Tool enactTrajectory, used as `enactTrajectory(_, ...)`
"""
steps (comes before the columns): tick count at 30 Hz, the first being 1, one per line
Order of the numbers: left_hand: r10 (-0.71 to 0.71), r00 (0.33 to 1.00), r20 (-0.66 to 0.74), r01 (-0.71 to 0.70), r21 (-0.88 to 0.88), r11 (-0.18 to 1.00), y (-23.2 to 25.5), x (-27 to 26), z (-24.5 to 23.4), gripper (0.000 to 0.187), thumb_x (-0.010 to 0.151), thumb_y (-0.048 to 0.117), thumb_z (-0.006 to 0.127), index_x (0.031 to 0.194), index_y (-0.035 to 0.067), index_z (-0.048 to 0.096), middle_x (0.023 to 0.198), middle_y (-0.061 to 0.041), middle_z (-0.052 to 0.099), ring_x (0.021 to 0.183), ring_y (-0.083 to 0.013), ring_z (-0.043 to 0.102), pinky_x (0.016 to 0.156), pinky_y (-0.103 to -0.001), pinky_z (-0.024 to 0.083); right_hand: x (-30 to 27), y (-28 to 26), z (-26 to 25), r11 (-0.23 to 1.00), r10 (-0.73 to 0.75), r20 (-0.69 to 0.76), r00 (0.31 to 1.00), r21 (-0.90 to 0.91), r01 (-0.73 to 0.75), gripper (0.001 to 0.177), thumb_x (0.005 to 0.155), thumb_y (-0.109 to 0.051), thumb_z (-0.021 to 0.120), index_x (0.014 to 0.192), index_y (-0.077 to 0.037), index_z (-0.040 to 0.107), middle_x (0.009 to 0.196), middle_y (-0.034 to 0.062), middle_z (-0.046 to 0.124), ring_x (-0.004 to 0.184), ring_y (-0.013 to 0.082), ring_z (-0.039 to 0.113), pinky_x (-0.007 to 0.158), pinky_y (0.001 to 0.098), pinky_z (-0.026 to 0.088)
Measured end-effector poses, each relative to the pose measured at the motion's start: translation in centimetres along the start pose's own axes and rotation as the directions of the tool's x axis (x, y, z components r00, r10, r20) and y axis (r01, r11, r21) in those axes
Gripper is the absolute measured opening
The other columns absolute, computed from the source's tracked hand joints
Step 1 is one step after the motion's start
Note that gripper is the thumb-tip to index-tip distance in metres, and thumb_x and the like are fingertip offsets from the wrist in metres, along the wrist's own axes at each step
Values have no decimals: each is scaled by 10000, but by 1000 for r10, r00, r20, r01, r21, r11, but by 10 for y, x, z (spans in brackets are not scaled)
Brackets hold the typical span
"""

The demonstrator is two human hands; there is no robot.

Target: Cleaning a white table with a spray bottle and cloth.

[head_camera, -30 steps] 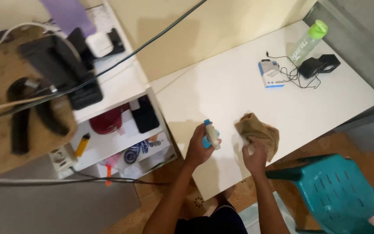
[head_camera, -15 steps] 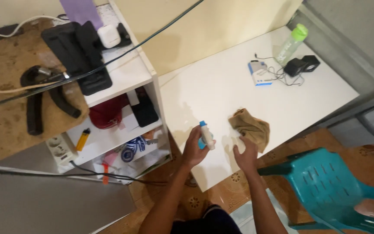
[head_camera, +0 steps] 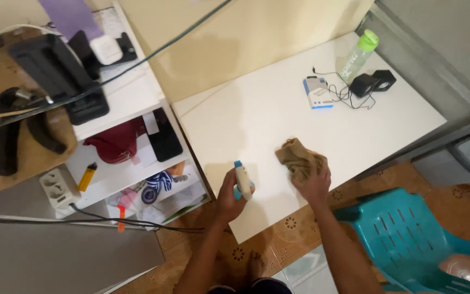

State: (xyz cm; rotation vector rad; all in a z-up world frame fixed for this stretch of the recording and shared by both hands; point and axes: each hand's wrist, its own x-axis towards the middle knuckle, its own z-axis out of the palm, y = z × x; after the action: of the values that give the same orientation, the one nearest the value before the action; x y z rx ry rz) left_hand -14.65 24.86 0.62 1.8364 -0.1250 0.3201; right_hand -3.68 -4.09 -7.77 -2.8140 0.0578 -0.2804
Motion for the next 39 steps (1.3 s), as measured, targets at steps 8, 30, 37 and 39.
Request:
enactTrajectory(8, -138, 990, -2, 137, 73, 988, 11, -30, 7, 633, 954, 227, 691, 1487, 41, 404, 1300, -139, 568, 1158, -277, 630, 956, -427, 545, 23, 28, 29, 988, -153, 123, 981, -8, 155, 1121, 683, -738, 737, 1565, -166, 348, 1570, 234, 278, 1509, 433, 262, 1221, 607, 274)
enactTrajectory(30, -132, 986, -105, 134, 14, 991, -22, -61, 9, 649, 1040, 330, 603, 1526, -23, 354, 1382, -188, 511, 1243, -291, 546, 1053, -429, 451, -82, -61, 24, 878, -479, 190, 857, 119, 464, 844, 812, -547, 733, 1503, -135, 478, 1503, 233, 407, 1440, 435, 335, 1215, 591, 240)
enactTrajectory(37, -164, 984, -73, 168, 50, 985, -6, -53, 6, 617, 1037, 359, 601, 1493, -8, 406, 1316, -169, 544, 1194, -294, 572, 1018, -419, 471, -63, -60, 9, 719, -679, 63, 732, 263, 644, 921, 746, -515, 761, 1454, -12, 456, 1610, 274, 291, 1512, 428, 228, 1203, 616, 173)
enactTrajectory(39, -236, 970, -50, 239, 64, 969, 0, -50, 5, 641, 1014, 386, 601, 1498, 8, 416, 1196, -155, 564, 1074, -285, 604, 972, -402, 504, -62, -60, 21, 737, -656, 52, 753, 259, 624, 812, 798, -391, 729, 1492, -43, 491, 1622, 254, 333, 1513, 407, 282, 1216, 584, 203)
